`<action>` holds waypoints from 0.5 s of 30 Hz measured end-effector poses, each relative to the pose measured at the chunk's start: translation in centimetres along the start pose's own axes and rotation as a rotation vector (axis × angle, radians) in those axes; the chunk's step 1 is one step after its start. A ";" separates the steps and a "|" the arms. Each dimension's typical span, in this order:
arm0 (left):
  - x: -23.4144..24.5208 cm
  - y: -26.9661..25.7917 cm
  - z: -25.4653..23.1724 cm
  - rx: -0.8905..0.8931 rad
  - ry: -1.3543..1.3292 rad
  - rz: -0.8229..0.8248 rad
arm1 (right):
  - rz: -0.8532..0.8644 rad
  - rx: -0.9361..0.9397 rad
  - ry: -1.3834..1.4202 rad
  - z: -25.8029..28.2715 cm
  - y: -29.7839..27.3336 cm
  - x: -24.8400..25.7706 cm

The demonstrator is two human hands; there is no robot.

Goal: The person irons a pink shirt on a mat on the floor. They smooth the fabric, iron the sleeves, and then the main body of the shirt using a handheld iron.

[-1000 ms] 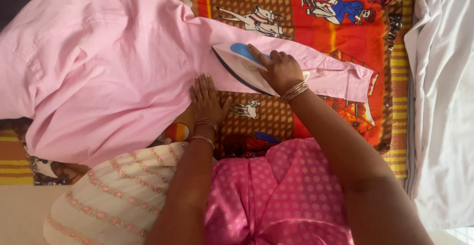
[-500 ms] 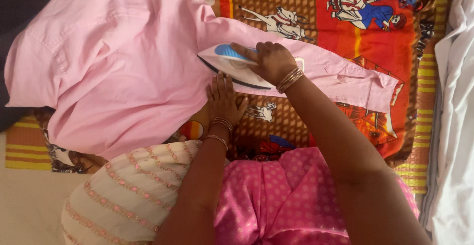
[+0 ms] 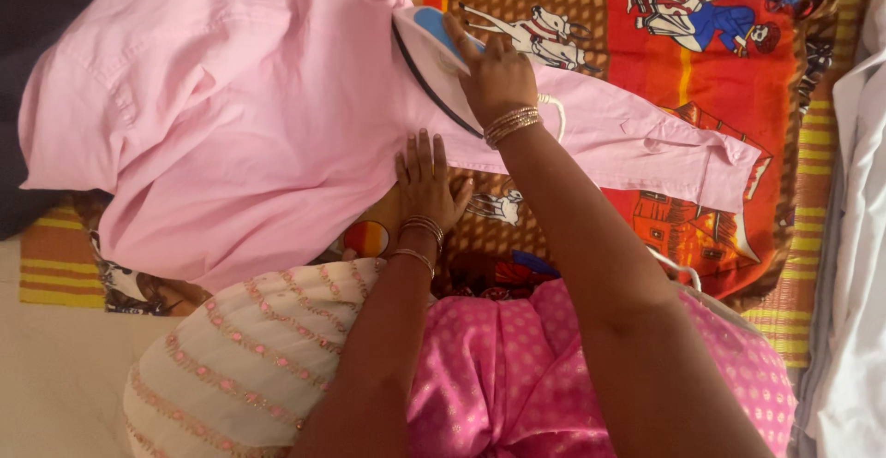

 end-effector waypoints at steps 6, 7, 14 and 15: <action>-0.3 -0.2 0.0 0.020 -0.001 0.025 | 0.176 0.132 -0.042 -1.6 -7.5 -0.1; -0.4 -0.2 0.1 0.030 0.005 0.041 | 0.181 0.102 -0.022 -3.5 -8.9 0.0; -0.8 0.4 0.4 0.068 0.081 0.179 | 0.208 -0.227 -0.112 -16.8 -18.6 2.2; -0.8 0.3 0.4 0.069 0.085 0.189 | 0.228 -0.268 -0.122 -18.1 -20.5 2.5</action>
Point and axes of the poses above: each hand's wrist, its own y-axis towards the middle knuckle, its own x-axis out of the back of the hand, z = x × y, the point moved 7 cm from there along y, towards the middle knuckle, and after that the axes turned 10 degrees about -y, right-handed, at the moved point
